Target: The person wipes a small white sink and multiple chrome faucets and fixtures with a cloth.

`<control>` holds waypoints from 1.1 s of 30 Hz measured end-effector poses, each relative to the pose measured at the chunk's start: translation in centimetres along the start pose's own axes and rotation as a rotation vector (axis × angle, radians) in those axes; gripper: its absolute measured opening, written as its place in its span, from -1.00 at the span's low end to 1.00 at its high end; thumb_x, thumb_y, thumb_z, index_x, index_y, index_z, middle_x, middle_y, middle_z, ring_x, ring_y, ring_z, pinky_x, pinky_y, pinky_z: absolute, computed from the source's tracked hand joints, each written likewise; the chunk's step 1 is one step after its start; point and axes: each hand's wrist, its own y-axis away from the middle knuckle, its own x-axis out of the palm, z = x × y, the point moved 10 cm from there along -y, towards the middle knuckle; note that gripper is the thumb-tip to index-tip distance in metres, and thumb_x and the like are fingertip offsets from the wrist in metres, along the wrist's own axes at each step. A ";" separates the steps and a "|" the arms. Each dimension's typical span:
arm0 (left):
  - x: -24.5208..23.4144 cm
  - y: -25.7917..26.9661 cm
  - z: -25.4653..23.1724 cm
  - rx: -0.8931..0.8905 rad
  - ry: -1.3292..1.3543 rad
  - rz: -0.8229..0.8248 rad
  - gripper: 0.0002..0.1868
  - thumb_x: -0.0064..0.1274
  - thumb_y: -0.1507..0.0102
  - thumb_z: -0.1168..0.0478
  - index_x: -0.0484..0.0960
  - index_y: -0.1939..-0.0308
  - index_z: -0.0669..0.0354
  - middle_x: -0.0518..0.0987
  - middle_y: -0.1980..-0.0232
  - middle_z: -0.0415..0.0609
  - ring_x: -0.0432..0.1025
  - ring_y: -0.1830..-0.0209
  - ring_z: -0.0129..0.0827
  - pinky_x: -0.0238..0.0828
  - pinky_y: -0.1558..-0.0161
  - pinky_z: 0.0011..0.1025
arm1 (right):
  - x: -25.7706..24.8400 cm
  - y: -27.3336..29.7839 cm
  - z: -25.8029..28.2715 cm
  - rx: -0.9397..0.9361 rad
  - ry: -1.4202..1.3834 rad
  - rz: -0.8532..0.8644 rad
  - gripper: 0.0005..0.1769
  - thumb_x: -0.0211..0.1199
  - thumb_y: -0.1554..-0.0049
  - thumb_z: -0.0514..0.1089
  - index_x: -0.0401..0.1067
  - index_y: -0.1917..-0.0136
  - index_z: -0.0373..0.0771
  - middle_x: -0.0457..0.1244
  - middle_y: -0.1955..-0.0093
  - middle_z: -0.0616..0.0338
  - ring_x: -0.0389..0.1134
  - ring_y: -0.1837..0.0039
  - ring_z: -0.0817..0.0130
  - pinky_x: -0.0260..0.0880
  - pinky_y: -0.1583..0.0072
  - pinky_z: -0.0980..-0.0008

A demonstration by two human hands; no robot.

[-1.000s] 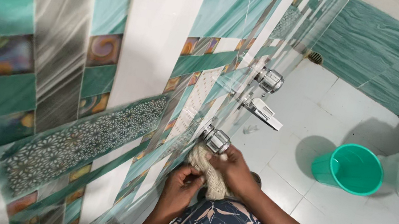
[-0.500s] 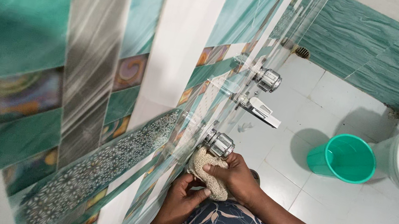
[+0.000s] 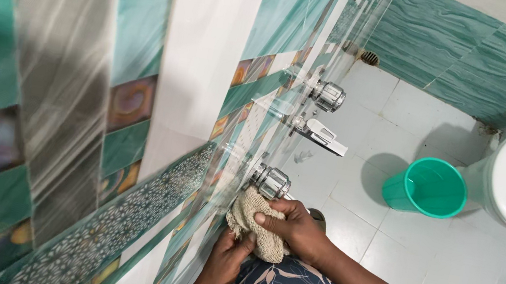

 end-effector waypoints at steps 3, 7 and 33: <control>-1.0 -0.5 2.5 -0.013 0.161 -0.055 -0.65 -0.05 -0.35 0.11 0.48 -0.13 0.24 0.58 0.04 0.00 0.47 0.06 -0.36 0.42 -0.02 -0.33 | 0.2 0.6 0.4 -0.002 0.168 0.005 -0.74 0.32 -0.17 -0.15 0.62 -0.12 -0.24 0.47 0.07 0.20 0.44 0.08 0.55 0.48 0.01 0.50; -2.9 -2.5 3.7 0.290 -0.573 -0.126 -0.65 -0.16 -0.32 0.30 0.54 -0.14 0.35 0.55 0.01 0.23 0.44 0.04 -0.01 0.38 -0.03 -0.15 | 0.3 0.4 0.9 -0.061 0.158 -0.031 -0.73 0.31 -0.21 -0.14 0.61 -0.11 -0.35 0.47 0.11 0.22 0.42 0.11 0.52 0.45 0.07 0.45; -1.8 -1.9 1.3 0.122 0.054 -0.206 -0.50 -0.33 -0.37 0.14 0.52 -0.21 0.42 0.61 -0.11 0.21 0.52 -0.08 -0.12 0.46 -0.10 -0.25 | 8.2 5.9 8.7 -0.289 1.116 0.101 -0.21 0.11 -0.26 -0.11 -0.10 -0.62 -0.40 0.04 -0.54 -0.28 0.18 -0.48 -0.18 0.23 -0.40 0.14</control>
